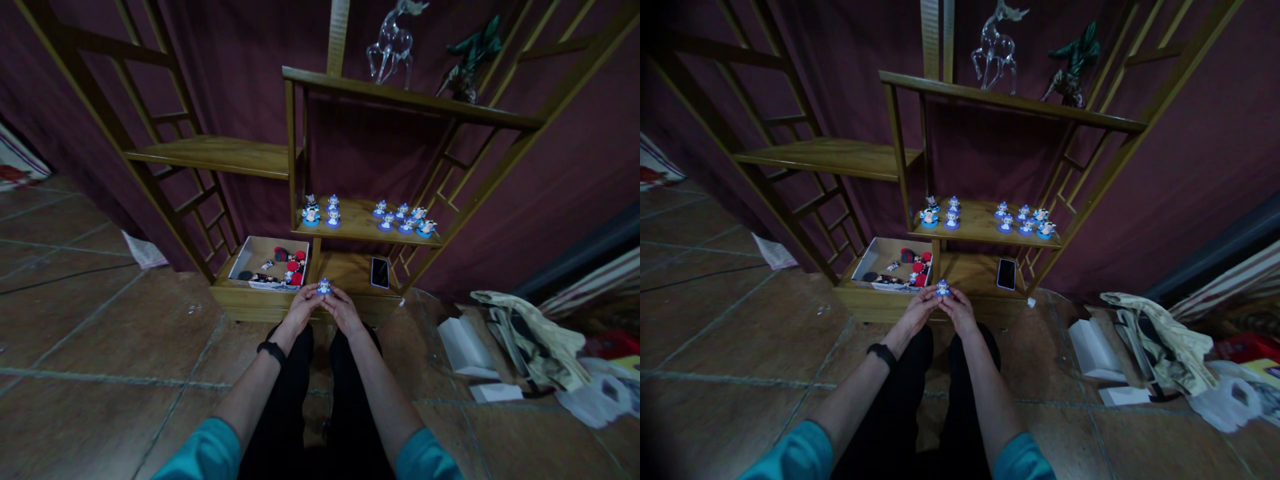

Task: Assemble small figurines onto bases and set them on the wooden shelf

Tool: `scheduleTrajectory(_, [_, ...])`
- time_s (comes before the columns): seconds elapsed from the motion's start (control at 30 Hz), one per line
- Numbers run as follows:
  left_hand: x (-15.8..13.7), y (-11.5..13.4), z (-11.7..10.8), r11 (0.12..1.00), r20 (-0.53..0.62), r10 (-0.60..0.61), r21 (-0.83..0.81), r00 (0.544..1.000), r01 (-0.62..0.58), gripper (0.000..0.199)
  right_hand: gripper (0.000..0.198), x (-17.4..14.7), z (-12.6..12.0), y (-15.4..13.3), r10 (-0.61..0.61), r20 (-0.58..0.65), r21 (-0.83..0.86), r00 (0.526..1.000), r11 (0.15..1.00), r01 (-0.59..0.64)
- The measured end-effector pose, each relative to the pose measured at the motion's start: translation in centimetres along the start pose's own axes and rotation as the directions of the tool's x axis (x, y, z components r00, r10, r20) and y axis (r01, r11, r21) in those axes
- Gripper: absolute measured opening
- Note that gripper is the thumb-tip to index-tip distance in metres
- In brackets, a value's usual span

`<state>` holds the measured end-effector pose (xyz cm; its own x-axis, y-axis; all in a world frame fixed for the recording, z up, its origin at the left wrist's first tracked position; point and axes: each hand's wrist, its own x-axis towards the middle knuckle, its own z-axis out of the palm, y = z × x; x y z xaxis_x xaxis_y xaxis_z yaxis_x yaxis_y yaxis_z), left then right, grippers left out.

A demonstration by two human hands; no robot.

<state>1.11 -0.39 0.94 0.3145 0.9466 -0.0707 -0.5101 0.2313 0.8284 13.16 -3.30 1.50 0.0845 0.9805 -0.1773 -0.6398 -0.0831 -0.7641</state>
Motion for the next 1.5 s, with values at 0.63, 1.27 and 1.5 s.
scheduleTrajectory(0.63, [-0.14, 0.62, -0.14, 0.983, -0.072, -0.130, -0.137, 0.989, 0.119, 0.035, 0.032, 0.14, -0.44, 0.27, -0.027, -0.081, -0.114, 0.996, 0.993, 0.018])
scheduleTrajectory(1.27, [0.05, 0.73, -0.15, 0.987, -0.045, -0.137, -0.096, 0.990, 0.132, 0.031, 0.032, 0.10, -0.20, 0.04, -0.017, -0.113, -0.154, 0.993, 0.988, -0.001])
scheduleTrajectory(1.5, [-0.15, 0.63, -0.07, 0.992, -0.016, -0.109, -0.061, 0.994, 0.107, 0.033, 0.033, 0.06, -0.32, -0.11, -0.011, -0.119, -0.148, 0.993, 0.989, -0.007])
